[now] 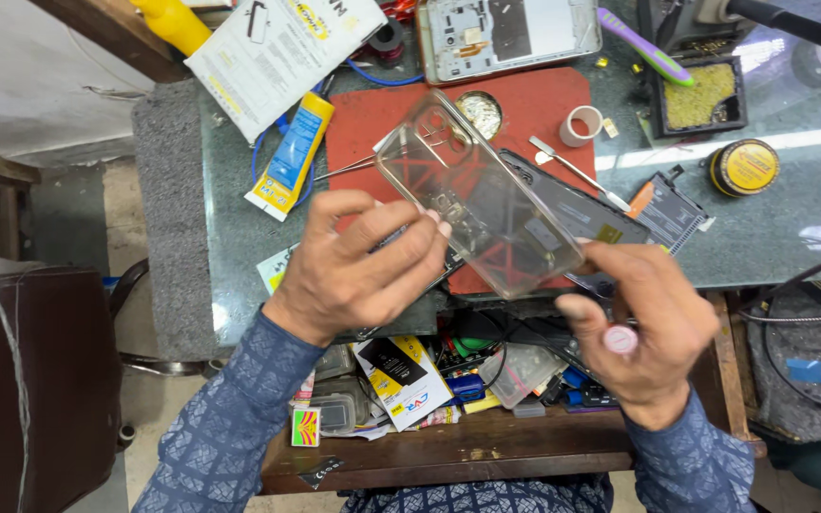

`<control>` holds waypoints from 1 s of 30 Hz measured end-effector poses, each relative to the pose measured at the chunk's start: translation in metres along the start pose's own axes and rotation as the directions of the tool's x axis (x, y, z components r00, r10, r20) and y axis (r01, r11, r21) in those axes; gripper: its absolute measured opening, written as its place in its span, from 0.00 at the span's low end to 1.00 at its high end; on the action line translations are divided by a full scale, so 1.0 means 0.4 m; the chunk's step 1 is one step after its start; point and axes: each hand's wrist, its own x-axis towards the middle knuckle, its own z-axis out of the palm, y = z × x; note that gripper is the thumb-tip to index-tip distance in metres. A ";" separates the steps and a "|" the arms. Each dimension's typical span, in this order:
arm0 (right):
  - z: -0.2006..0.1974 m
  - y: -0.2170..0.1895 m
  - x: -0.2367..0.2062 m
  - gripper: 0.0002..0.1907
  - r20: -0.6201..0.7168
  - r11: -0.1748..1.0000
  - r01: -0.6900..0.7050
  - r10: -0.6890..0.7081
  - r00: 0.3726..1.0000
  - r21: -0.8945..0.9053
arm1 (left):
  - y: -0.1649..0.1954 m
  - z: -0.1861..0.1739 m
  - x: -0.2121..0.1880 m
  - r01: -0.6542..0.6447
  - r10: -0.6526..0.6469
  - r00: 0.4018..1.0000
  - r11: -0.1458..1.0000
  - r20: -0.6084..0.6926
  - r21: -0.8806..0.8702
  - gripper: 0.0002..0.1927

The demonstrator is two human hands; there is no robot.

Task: The person uses tweezers and a screwdriver to remove and reposition internal components of a disassembled smartphone. They handle the motherboard, camera module, and back cover, then use a screwdriver to fasten screws around the camera area and along the frame.

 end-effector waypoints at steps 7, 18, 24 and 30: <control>0.006 0.002 -0.015 0.09 -0.024 0.890 -0.432 0.439 0.898 0.146 | -0.009 0.043 0.032 -0.016 0.020 0.999 0.997 0.048 -0.078 0.12; 0.000 0.008 0.024 0.07 -0.091 0.910 -0.414 0.413 0.906 0.003 | -0.291 0.076 0.008 0.477 -0.505 0.847 0.860 0.165 0.181 0.46; -0.002 -0.002 0.031 0.04 -0.136 0.958 -0.279 0.267 0.954 -0.073 | -0.321 0.092 0.012 0.467 -0.507 0.840 0.857 0.192 0.219 0.48; -0.003 -0.007 0.022 0.08 -0.177 0.934 -0.354 0.342 0.923 -0.045 | -0.310 0.056 0.036 0.507 -0.527 0.835 0.849 0.156 0.149 0.39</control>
